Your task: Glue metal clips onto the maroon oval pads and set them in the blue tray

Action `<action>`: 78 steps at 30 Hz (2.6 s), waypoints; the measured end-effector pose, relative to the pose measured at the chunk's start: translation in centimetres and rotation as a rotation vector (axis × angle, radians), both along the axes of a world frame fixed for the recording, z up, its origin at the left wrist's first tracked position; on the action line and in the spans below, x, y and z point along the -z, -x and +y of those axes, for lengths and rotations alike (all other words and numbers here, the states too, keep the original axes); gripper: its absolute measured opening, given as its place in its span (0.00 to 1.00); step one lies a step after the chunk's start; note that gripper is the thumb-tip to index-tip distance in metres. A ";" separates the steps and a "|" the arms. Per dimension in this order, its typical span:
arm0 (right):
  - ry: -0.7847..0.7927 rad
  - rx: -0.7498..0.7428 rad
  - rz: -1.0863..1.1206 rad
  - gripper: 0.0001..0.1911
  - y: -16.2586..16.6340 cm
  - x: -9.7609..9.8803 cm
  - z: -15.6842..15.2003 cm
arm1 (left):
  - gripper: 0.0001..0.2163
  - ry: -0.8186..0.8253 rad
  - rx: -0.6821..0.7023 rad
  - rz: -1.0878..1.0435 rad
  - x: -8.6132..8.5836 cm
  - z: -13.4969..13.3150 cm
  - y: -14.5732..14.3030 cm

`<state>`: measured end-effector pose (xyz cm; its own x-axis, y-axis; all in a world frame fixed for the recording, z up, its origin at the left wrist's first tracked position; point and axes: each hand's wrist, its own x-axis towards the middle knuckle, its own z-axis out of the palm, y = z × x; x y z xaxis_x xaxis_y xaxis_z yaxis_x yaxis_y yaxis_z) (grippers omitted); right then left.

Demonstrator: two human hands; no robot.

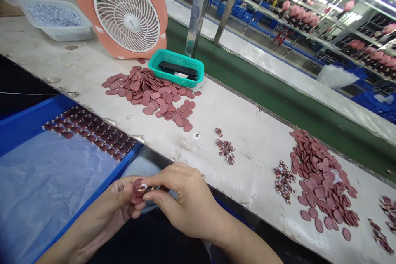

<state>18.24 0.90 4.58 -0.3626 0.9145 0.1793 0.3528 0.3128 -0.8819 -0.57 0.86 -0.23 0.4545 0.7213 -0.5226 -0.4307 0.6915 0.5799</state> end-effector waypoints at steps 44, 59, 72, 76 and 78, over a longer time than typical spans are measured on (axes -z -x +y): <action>-0.292 -0.024 -0.026 0.05 0.3 1.8 -0.3 | 0.15 0.045 -0.053 0.024 0.4 -0.4 -0.5; -0.233 -0.032 -0.045 0.18 0.3 2.1 -0.3 | 0.18 0.051 0.020 -0.080 1.6 0.4 0.1; 0.057 0.000 0.036 0.12 1.4 2.8 0.4 | 0.16 0.122 -0.027 -0.102 1.5 0.7 1.3; 0.043 -0.012 0.048 0.09 1.9 2.9 0.7 | 0.17 0.087 -0.026 -0.125 1.7 0.7 1.9; -0.026 -0.004 0.063 0.08 2.3 3.0 0.9 | 0.22 0.066 -0.019 -0.132 1.9 0.8 2.2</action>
